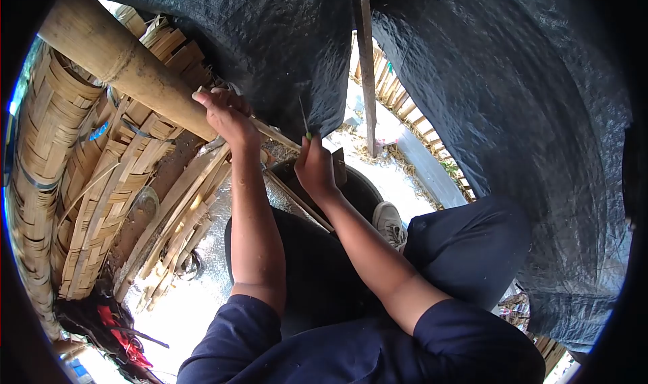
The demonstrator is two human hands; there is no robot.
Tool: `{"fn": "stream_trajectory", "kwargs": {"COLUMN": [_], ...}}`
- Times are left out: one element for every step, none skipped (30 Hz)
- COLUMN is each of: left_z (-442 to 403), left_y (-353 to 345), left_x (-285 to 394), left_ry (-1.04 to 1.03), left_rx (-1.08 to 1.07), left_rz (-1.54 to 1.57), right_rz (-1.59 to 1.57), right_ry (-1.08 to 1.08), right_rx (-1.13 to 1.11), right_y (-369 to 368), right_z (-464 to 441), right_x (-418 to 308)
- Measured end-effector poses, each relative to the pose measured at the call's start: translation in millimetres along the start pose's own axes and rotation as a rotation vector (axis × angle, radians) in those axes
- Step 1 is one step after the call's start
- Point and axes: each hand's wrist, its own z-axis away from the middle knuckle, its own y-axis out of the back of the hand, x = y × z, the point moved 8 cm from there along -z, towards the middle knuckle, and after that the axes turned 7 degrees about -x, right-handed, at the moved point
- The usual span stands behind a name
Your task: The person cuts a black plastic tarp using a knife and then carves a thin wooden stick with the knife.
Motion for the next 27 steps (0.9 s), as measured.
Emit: {"fn": "stream_trajectory", "kwargs": {"left_z": [1,2,2,2,0,-2,-2,1,-1,-1,-2,-3,-3,-3,-1,-1,-1,-3,-3,-3,-3,-2,-2,-1,-2,-2,-3], "left_y": [-5,-8,-8,-6,-6,-7,-8,-5,-4,-3,-3,-5,-6,-6,-6,-5,-2,0,-1,1,3,2,-2,-7,-9,-9,-8], "left_x": [0,0,-1,-2,-3,-3,-2,-3,-5,-6,-6,-5,-5,-4,-4,-5,-3,-2,-1,-2,-4,-4,-1,2,1,-1,-3], "left_ry": [0.006,0.011,0.011,0.025,0.037,0.035,0.028,0.027,0.006,0.008,0.009,0.013,0.016,0.015,0.013,0.017,0.008,-0.003,-0.007,0.004,0.019,0.026,0.0,-0.03,-0.031,-0.003,0.023], "left_rx": [-0.012,-0.024,-0.022,-0.021,-0.024,-0.026,-0.041,-0.051,-0.085,-0.082,-0.084,-0.087,-0.092,-0.075,-0.056,-0.056,-0.038,-0.022,-0.028,-0.017,-0.002,-0.001,-0.024,-0.051,-0.057,-0.048,-0.039], "left_rz": [0.01,0.022,0.027,0.034,0.04,0.041,0.041,0.035,0.031,0.028,0.026,0.024,0.02,0.012,0.006,0.005,0.003,0.001,-0.001,0.005,0.009,0.003,-0.018,-0.034,-0.031,-0.021,-0.01], "right_rz": [0.09,0.183,0.269,0.273,0.296,0.317,0.312,0.314,0.252,0.188,0.17,0.166,0.103,0.04,0.096,0.176,0.254,0.227,0.196,0.19,0.175,0.164,0.165,0.165,0.114,0.061,0.059], "right_ry": [0.085,0.171,0.165,0.166,-0.017,-0.2,-0.243,-0.249,-0.196,-0.136,-0.011,-0.014,0.078,0.168,0.048,-0.068,-0.181,-0.34,-0.499,-0.498,-0.467,-0.441,-0.35,-0.357,-0.443,-0.526,-0.522], "right_rx": [-0.017,-0.032,-0.108,-0.106,-0.177,-0.249,-0.175,-0.188,-0.096,0.003,0.055,0.054,0.025,-0.006,-0.103,-0.197,-0.29,-0.305,-0.319,-0.316,-0.317,-0.322,-0.366,-0.366,-0.386,-0.406,-0.399], "right_y": [-12,-30,-86,-77,-66,-60,-44,-37,-24,-14,-11,-17,-26,-33,-51,-71,-82,-74,-65,-63,-61,-65,-79,-83,-86,-85,-80], "right_z": [5,11,15,22,24,26,25,25,23,20,19,20,22,26,30,37,46,58,67,64,60,58,53,52,49,46,39], "right_x": [10,31,120,128,150,165,148,125,97,73,53,53,48,43,66,114,160,188,208,215,217,226,230,224,216,210,206]}}
